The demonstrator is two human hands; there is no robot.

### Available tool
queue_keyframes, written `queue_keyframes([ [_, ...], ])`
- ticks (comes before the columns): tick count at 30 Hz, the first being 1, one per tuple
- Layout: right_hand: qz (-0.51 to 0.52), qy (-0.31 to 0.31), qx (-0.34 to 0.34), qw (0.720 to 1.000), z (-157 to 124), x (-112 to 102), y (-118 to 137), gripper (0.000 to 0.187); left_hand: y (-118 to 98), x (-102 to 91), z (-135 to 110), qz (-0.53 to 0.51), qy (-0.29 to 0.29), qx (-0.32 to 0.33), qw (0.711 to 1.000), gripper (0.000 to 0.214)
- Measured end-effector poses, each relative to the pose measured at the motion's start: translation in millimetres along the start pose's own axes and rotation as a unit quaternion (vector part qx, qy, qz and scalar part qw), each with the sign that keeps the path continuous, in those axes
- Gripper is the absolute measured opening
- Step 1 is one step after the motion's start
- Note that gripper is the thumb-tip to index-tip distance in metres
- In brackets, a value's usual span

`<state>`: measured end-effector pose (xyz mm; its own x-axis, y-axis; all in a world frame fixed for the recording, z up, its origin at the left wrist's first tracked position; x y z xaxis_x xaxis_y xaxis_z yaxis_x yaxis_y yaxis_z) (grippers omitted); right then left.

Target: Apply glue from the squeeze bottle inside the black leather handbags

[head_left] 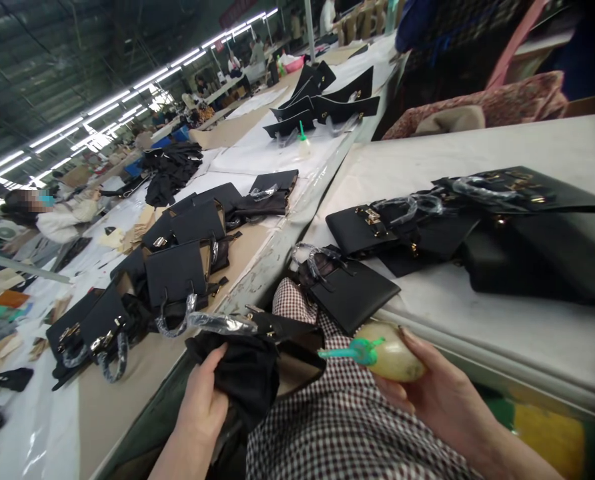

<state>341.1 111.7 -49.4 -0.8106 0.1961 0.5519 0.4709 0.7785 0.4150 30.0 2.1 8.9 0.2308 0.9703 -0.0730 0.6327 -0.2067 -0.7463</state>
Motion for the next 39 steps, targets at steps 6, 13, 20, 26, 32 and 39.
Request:
queue_keyframes([
  [6, -0.082, -0.025, -0.191, 0.978, 19, -10, 39, 0.036, -21, 76.8, 43, 0.007, 0.03, 0.034, 0.999, 0.013],
  [13, -0.178, -0.04, -0.346, 0.92, 27, -5, 84, 0.038, -39, 147.4, 64, 0.025, 0.074, 0.043, 0.996, 0.015],
  [20, -0.26, -0.088, -0.433, 0.859, 39, 12, 106, 0.048, -36, 193.9, 66, 0.044, 0.102, 0.041, 0.993, 0.02],
  [26, -0.398, -0.101, -0.536, 0.738, 41, 30, 124, 0.057, -35, 209.3, 74, 0.058, 0.114, 0.049, 0.991, 0.019],
  [32, -0.473, -0.08, -0.635, 0.605, 39, 47, 129, 0.051, -32, 209.7, 78, 0.065, 0.126, 0.052, 0.989, 0.018],
  [39, -0.455, -0.057, -0.729, 0.508, 47, 53, 130, 0.052, -33, 209.6, 75, 0.069, 0.117, 0.062, 0.989, 0.018],
])
Point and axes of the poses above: each hand's wrist, its own z-axis towards the middle knuckle, its own x-axis out of the palm, y = z × x, the point moved 2 cm from there along z, towards the middle knuckle, and after that the axes turned 14 degrees about -y, right-handed, at the moved point
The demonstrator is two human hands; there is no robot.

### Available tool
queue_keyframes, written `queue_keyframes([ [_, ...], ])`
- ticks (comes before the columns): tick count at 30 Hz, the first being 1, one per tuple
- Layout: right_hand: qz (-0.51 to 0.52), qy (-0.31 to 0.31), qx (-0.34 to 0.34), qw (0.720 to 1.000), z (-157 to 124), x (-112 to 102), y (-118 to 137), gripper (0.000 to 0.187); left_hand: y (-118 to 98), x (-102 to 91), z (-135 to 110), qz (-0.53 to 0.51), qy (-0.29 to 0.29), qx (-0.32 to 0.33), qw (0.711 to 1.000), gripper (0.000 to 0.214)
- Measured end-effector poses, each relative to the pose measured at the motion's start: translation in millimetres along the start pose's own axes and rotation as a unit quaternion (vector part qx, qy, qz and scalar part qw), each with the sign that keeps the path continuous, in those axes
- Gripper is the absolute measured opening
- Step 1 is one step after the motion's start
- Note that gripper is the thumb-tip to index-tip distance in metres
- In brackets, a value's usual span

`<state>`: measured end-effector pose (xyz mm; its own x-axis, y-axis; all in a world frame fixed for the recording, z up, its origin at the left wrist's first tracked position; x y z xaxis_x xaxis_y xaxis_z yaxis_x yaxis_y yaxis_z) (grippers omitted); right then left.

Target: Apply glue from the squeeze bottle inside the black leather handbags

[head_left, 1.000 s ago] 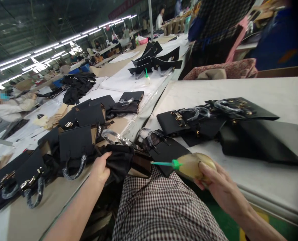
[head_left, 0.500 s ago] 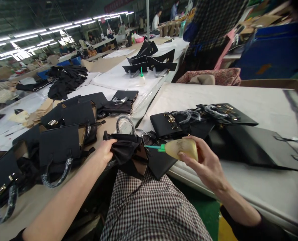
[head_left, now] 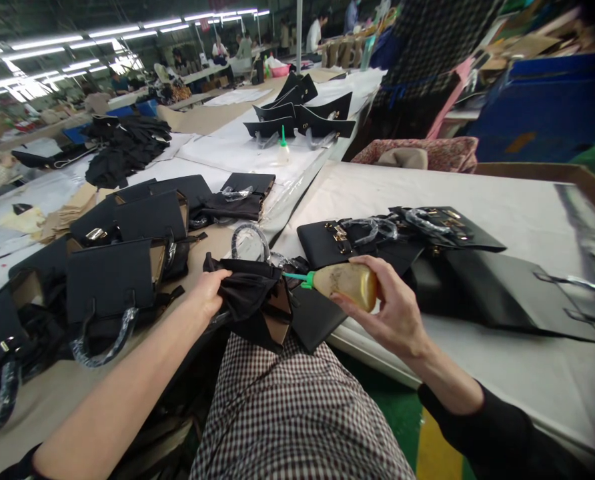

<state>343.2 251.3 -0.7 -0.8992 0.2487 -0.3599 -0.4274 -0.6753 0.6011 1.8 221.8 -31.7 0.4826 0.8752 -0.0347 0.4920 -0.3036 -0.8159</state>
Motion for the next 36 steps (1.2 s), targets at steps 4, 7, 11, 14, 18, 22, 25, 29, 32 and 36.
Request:
queue_keyframes([
  [4, -0.009, 0.0, 0.0, 1.0, 0, 0, 0, 0.052, 1, 0.3, 1, 0.002, 0.003, 0.002, 1.0, 0.017],
  [7, -0.021, 0.002, -0.008, 1.0, 0, 0, 2, 0.049, 2, 0.6, 1, 0.004, 0.006, 0.003, 1.0, 0.015],
  [11, -0.028, 0.018, -0.011, 0.999, -1, 1, 3, 0.046, 4, 1.0, 1, 0.002, 0.005, 0.007, 1.0, 0.016],
  [14, -0.036, 0.025, -0.003, 0.999, -3, 1, 1, 0.046, 4, 1.5, 1, 0.003, 0.0, 0.01, 1.0, 0.017],
  [18, -0.047, 0.036, 0.008, 0.998, -9, -1, -2, 0.046, 5, 2.5, 1, 0.005, -0.006, 0.008, 1.0, 0.018],
  [22, -0.052, 0.046, 0.021, 0.997, -17, -1, -5, 0.048, 5, 3.0, 2, 0.006, -0.007, 0.006, 1.0, 0.016],
  [25, -0.051, 0.045, 0.026, 0.997, -21, 0, -5, 0.048, 5, 3.0, 2, 0.004, -0.01, 0.01, 1.0, 0.016],
  [29, -0.044, 0.028, 0.019, 0.998, -20, 1, -2, 0.047, 4, 3.5, -1, 0.007, -0.017, 0.013, 1.0, 0.018],
  [32, -0.05, 0.037, 0.017, 0.998, -20, 3, -2, 0.047, 4, 3.9, -4, 0.008, -0.017, 0.015, 1.0, 0.019],
  [36, -0.067, 0.066, 0.041, 0.995, -22, 3, -4, 0.047, 4, 3.7, -4, 0.005, -0.016, 0.017, 1.0, 0.019],
])
Point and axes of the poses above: each hand's wrist, its own z-axis towards the middle knuckle, its own x-axis out of the palm, y = z × x, the point moved 2 cm from there along z, towards the middle knuckle, and after that the axes turned 14 degrees about -y, right-handed, at the moved point
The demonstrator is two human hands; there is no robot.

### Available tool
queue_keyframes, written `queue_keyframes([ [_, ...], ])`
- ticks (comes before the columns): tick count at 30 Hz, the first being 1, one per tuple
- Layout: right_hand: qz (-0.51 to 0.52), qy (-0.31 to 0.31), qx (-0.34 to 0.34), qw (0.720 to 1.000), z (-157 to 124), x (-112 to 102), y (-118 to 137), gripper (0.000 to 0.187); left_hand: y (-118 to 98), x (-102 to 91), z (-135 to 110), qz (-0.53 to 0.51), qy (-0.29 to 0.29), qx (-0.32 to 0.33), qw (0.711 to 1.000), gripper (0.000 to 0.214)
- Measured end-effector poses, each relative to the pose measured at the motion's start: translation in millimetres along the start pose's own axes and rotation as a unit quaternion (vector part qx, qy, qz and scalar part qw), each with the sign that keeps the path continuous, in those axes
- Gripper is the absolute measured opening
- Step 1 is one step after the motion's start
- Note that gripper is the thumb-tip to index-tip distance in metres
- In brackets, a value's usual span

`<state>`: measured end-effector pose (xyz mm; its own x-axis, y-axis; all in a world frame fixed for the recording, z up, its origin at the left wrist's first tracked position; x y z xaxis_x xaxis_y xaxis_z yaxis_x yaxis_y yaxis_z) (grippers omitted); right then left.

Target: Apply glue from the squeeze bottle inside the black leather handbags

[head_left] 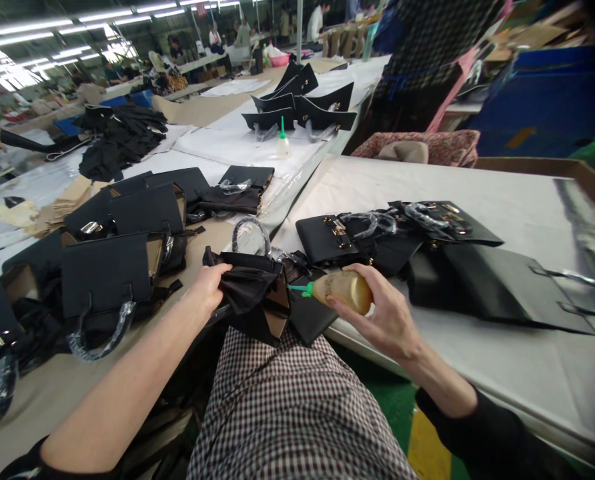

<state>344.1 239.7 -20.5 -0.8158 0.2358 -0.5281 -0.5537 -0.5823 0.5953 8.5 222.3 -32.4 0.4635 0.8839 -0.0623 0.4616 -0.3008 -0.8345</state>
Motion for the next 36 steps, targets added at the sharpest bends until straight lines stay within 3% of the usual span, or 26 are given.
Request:
queue_keyframes([
  [5, 0.036, -0.015, 0.033, 0.999, 2, -6, 3, 0.046, 3, 1.2, 3, -0.001, -0.005, 0.005, 1.0, 0.02],
  [12, 0.021, -0.07, -0.046, 0.996, 9, -3, 11, 0.049, 8, 4.2, 10, -0.007, -0.005, 0.015, 1.0, 0.023],
  [16, 0.008, -0.077, -0.057, 0.995, 9, -1, 13, 0.049, 8, 3.0, 11, -0.007, 0.0, 0.018, 1.0, 0.022],
  [36, -0.005, -0.004, -0.031, 0.999, -8, 5, 0, 0.047, 5, 5.0, 2, -0.01, 0.003, -0.006, 1.0, 0.02],
])
Point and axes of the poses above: each hand's wrist, its own z-axis towards the middle knuckle, its own x-axis out of the palm, y = z × x, the point moved 2 cm from there along z, towards the middle knuckle, and after that the axes turned 14 degrees about -y, right-handed, at the moved point
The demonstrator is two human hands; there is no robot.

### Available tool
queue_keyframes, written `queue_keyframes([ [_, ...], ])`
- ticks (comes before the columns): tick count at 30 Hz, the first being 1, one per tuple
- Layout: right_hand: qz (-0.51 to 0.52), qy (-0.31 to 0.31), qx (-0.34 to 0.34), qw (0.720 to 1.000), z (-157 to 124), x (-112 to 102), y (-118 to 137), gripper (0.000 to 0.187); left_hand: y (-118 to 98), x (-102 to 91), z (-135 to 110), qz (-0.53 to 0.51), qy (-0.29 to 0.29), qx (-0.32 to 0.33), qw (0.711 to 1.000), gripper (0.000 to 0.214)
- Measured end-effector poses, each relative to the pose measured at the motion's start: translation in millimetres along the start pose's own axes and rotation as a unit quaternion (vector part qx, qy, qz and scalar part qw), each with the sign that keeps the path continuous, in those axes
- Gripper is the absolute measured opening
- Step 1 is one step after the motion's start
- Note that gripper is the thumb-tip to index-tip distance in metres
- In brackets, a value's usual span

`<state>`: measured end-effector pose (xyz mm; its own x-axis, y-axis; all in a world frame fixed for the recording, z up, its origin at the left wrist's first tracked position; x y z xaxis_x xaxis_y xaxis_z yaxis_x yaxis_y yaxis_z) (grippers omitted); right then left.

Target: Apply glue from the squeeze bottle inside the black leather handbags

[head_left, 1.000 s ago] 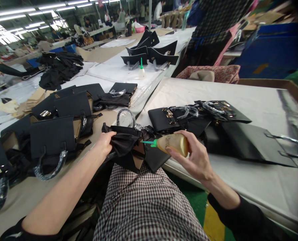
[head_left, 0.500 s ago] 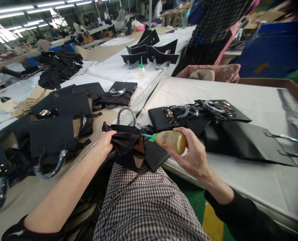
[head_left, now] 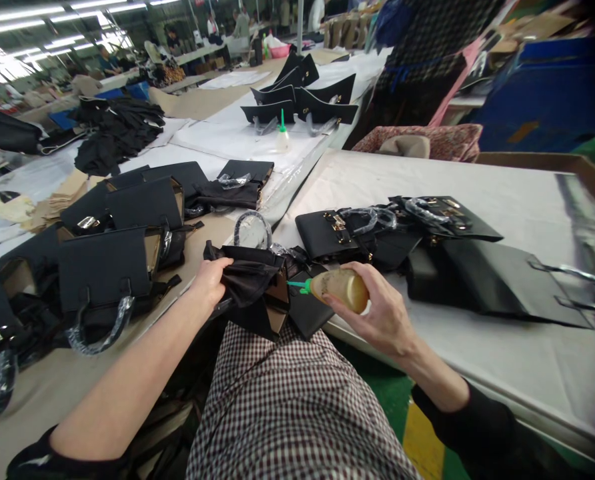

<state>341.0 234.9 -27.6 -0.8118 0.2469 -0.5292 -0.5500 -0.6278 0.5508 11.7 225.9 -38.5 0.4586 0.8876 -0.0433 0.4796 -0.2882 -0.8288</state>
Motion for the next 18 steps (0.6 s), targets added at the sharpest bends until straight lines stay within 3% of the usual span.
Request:
queue_keyframes([
  [18, -0.006, 0.055, 0.052, 0.997, -27, 16, -13, 0.048, 1, 5.9, -5, -0.011, 0.0, -0.003, 1.0, 0.022],
])
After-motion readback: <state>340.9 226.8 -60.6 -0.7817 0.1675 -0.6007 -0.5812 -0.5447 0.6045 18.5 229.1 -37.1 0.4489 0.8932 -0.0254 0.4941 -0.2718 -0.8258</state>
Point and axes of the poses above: each hand's wrist, its own z-axis towards the middle knuckle, its own x-axis out of the palm, y = z × x, the point moved 2 cm from there along z, towards the middle knuckle, and after that the axes turned 14 degrees about -y, right-handed, at the moved point
